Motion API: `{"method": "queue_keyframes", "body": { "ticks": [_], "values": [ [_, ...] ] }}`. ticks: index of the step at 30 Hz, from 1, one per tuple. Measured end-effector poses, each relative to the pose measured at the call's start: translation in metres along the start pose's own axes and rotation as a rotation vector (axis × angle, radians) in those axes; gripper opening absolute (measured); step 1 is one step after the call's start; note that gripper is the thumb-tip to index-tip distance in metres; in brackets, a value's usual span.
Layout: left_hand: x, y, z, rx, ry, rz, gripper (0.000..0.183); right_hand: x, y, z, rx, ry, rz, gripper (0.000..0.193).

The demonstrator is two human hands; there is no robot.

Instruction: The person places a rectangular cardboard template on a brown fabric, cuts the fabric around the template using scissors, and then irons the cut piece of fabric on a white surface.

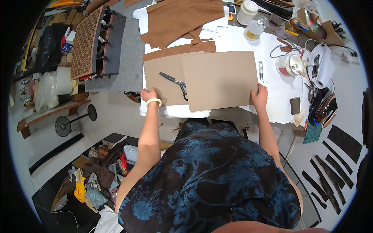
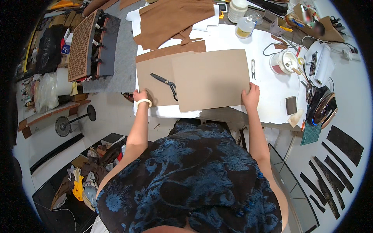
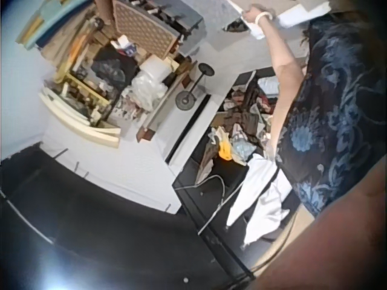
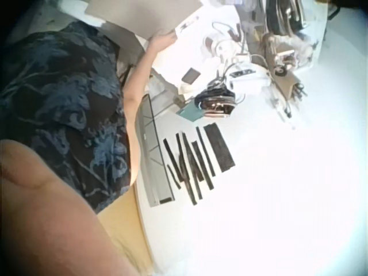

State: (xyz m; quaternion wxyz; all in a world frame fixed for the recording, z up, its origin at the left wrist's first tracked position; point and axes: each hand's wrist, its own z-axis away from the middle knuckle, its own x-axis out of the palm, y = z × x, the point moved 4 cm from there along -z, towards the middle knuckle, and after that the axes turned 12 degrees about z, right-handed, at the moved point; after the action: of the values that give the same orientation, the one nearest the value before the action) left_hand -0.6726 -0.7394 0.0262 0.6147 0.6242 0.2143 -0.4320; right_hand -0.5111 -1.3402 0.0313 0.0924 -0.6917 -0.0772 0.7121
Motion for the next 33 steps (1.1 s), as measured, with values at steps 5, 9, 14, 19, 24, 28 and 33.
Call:
{"method": "queue_keyframes", "body": {
  "ticks": [5,9,14,19,24,28,33],
  "values": [
    [0.004,-0.037,-0.074,-0.430,-0.341,0.317,0.073,0.004,-0.043,-0.002,0.195,-0.143,0.031,0.071],
    [0.006,-0.029,-0.073,-0.445,-0.533,0.566,0.080,0.011,-0.031,-0.002,0.248,-0.083,0.017,0.072],
    [-0.029,0.015,-0.051,-0.088,-0.350,0.602,0.033,0.025,-0.002,-0.005,0.216,-0.023,-0.017,0.070],
    [-0.140,0.106,-0.053,0.079,-0.144,0.786,0.022,0.023,0.005,-0.010,0.235,-0.062,-0.037,0.073],
    [-0.283,0.140,-0.138,0.255,0.153,0.966,0.019,0.026,0.001,-0.010,0.308,-0.068,0.029,0.073],
    [-0.344,0.132,-0.210,0.091,0.485,1.104,0.023,0.026,-0.013,-0.010,0.432,-0.107,0.136,0.073],
    [-0.333,0.148,-0.279,-0.372,0.561,1.056,0.028,0.018,-0.024,-0.013,0.488,-0.144,0.155,0.075]
  ]
}}
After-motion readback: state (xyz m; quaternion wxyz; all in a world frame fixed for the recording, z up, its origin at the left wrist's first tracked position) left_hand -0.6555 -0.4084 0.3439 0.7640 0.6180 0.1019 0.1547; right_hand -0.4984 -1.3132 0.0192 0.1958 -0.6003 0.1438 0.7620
